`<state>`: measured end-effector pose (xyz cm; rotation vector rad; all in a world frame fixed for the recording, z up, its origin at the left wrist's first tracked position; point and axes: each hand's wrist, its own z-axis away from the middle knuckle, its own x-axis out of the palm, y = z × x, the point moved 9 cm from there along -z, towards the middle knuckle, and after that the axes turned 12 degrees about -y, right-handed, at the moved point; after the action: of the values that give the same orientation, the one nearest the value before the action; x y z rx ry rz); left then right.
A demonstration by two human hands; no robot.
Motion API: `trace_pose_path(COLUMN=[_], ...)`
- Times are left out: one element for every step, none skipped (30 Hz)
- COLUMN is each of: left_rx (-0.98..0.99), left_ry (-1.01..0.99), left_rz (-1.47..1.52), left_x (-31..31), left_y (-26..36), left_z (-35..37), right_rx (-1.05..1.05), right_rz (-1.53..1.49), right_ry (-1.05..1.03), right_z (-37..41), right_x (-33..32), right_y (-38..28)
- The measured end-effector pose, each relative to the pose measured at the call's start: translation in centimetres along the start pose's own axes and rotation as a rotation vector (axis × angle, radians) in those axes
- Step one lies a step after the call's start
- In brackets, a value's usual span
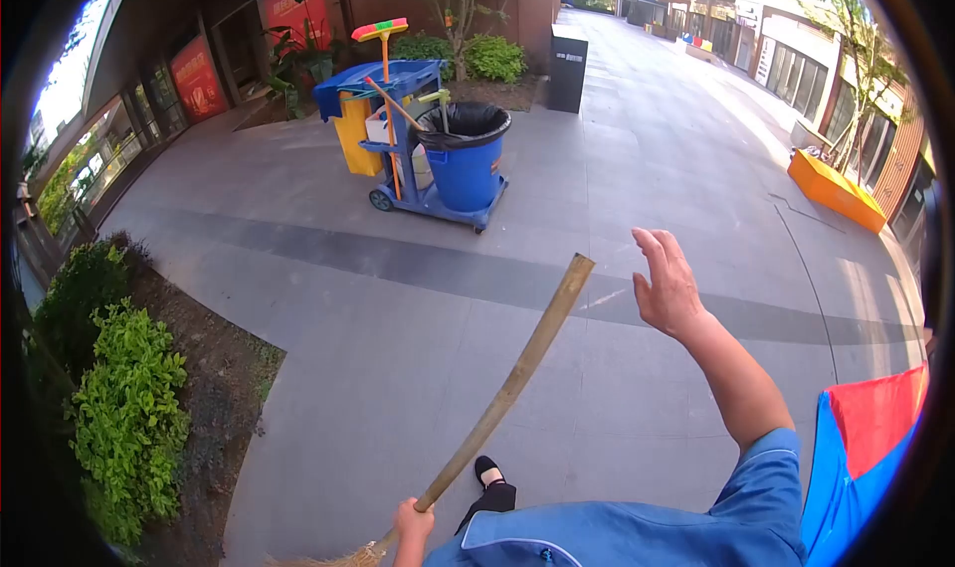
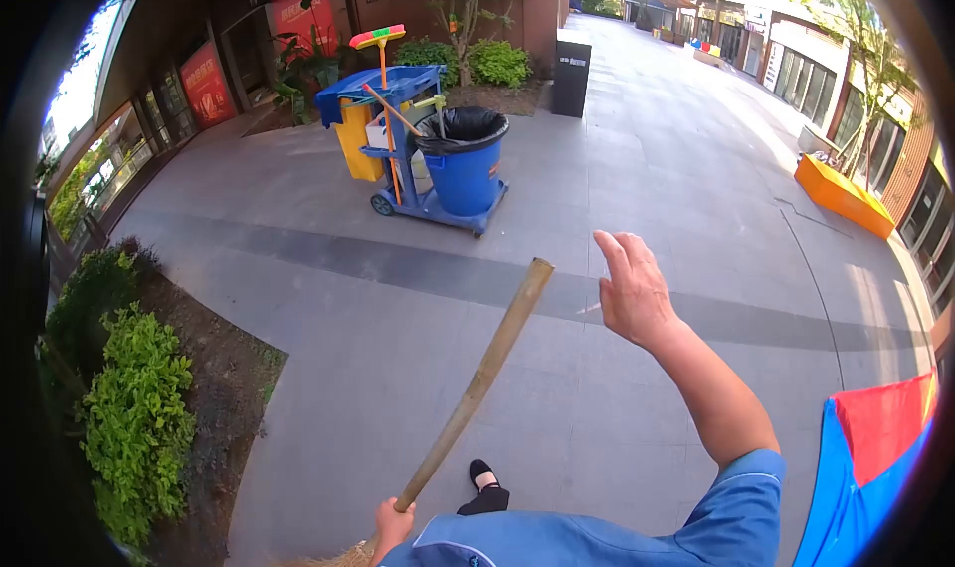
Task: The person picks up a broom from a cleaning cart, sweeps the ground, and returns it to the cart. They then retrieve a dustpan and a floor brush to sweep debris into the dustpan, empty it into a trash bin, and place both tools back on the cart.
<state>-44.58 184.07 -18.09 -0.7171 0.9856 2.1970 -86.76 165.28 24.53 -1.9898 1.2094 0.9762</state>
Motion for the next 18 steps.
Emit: trace_pose_path(left_rx=[0.006, 0.007, 0.0, 0.002, -0.001, -0.007, -0.012, -0.019, -0.02, -0.019, -0.024, -0.076, -0.129, -0.142, -0.192, -0.24, -0.247, -0.247], left_ry=[-0.003, 0.019, 0.04, 0.042, 0.019, -0.003, -0.02, -0.012, 0.002, 0.015, 0.018, 0.031, 0.047, 0.051, 0.09, 0.134, 0.15, 0.155], left_rz=[0.006, 0.015, 0.03, 0.054, 0.042, 0.018, -0.012, -0.024, 0.025, 0.077, 0.072, 0.15, 0.232, 0.236, 0.235, 0.231, 0.232, 0.223], left_x=[-0.7, -1.3, -1.8, -2.7, -4.1, -5.8, -7.6, -9.0, -10.0, -10.8, -11.6, -12.4, -13.0, -13.5, -14.2, -15.3, -16.6, -18.4], left_y=[0.9, 1.6, 2.5, 4.1, 5.4, 6.3, 7.3, 7.8, 7.9, 8.3, 8.8, 9.0, 9.3, 10.2, 10.8, 11.8, 13.6, 15.7], left_z=[-3.4, -6.6, -8.8, -10.7, -12.1, -13.3, -14.8, -16.3, -17.9, -19.4, -20.8, -22.5, -24.2, -26.1, -27.8, -29.2, -30.6, -31.7], right_rx=[-0.003, 0.083, 0.164, 0.157, 0.157, 0.181, 0.208, 0.208, 0.259, 0.309, 0.307, 0.333, 0.352, 0.359, 0.346, 0.282, 0.217, 0.154], right_rz=[0.009, 0.077, 0.148, 0.192, 0.224, 0.227, 0.225, 0.209, 0.134, 0.063, 0.056, -0.118, -0.293, -0.408, -0.416, -0.427, -0.437, -0.649], right_ry=[0.0, -0.27, -0.544, -0.648, -0.755, -0.83, -0.9, -0.898, -0.884, -0.871, -0.873, -0.891, -0.907, -0.894, -0.909, -0.904, -0.885, -0.875], right_z=[-1.5, -2.8, -3.3, -3.7, -3.4, -3.5, -3.8, -4.1, -4.4, -5.1, -6.3, -7.5, -9.2, -11.4, -13.9, -16.9, -20.5, -23.8], right_x=[0.2, 2.6, 5.0, 6.7, 8.6, 9.9, 11.2, 12.3, 13.3, 14.4, 15.6, 17.2, 18.8, 20.4, 22.4, 24.3, 25.9, 27.7], right_y=[0.9, 2.7, 4.9, 6.6, 8.2, 9.4, 10.5, 11.4, 12.5, 13.4, 13.9, 14.3, 14.6, 14.8, 15.1, 15.1, 15.1, 14.4])
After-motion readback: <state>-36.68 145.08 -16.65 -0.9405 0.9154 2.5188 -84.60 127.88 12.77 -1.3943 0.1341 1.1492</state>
